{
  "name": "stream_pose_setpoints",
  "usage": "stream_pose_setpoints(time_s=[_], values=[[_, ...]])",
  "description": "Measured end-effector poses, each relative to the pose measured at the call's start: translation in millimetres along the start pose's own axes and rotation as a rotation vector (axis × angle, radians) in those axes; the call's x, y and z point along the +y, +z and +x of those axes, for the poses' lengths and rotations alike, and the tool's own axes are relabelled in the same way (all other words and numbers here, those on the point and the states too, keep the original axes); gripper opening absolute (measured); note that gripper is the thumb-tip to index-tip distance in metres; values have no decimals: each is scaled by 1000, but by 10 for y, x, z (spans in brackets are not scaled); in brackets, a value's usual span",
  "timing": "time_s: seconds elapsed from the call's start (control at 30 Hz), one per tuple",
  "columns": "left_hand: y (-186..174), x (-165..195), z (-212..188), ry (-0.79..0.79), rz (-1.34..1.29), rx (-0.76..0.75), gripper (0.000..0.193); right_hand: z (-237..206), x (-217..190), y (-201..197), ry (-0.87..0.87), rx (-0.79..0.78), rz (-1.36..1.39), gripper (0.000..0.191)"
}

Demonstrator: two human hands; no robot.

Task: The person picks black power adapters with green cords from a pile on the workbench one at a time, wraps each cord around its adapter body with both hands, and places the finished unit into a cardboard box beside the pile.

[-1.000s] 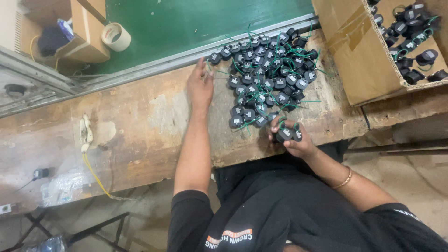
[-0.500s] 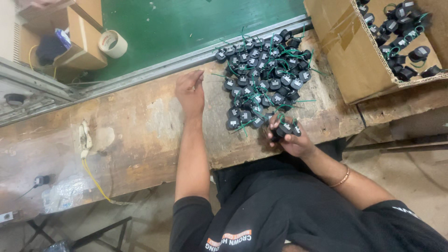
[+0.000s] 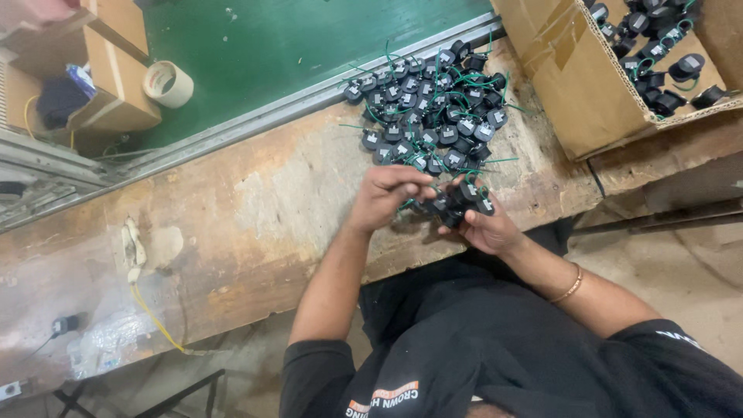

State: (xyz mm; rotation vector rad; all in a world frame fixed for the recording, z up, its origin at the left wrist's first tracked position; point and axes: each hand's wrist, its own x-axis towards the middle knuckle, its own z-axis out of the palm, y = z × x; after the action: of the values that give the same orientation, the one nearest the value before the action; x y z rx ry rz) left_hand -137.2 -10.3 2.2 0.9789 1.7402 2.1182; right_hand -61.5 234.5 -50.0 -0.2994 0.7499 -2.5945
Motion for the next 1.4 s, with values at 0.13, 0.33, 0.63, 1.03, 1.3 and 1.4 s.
stream_pose_setpoints(time_s=[0.13,0.33,0.63,1.03,1.3,1.4], values=[[246,191,99,-68,184,-127,31,-23,8,-18,9,35,-125,63],[277,381,159,179,352,-133,33,-13,37,-2,-74,70,-156,53],[318,257,140,61,339,9,19,10,199,63,-321,304,-740,50],[378,96,133,-123,320,96,26,19,150,128,-356,334,-1007,55],[455,209,153,-49,342,84,14,21,172,107,-349,348,-922,61],[430,298,169,146,436,90,18,38,188,103,-376,261,-607,64]])
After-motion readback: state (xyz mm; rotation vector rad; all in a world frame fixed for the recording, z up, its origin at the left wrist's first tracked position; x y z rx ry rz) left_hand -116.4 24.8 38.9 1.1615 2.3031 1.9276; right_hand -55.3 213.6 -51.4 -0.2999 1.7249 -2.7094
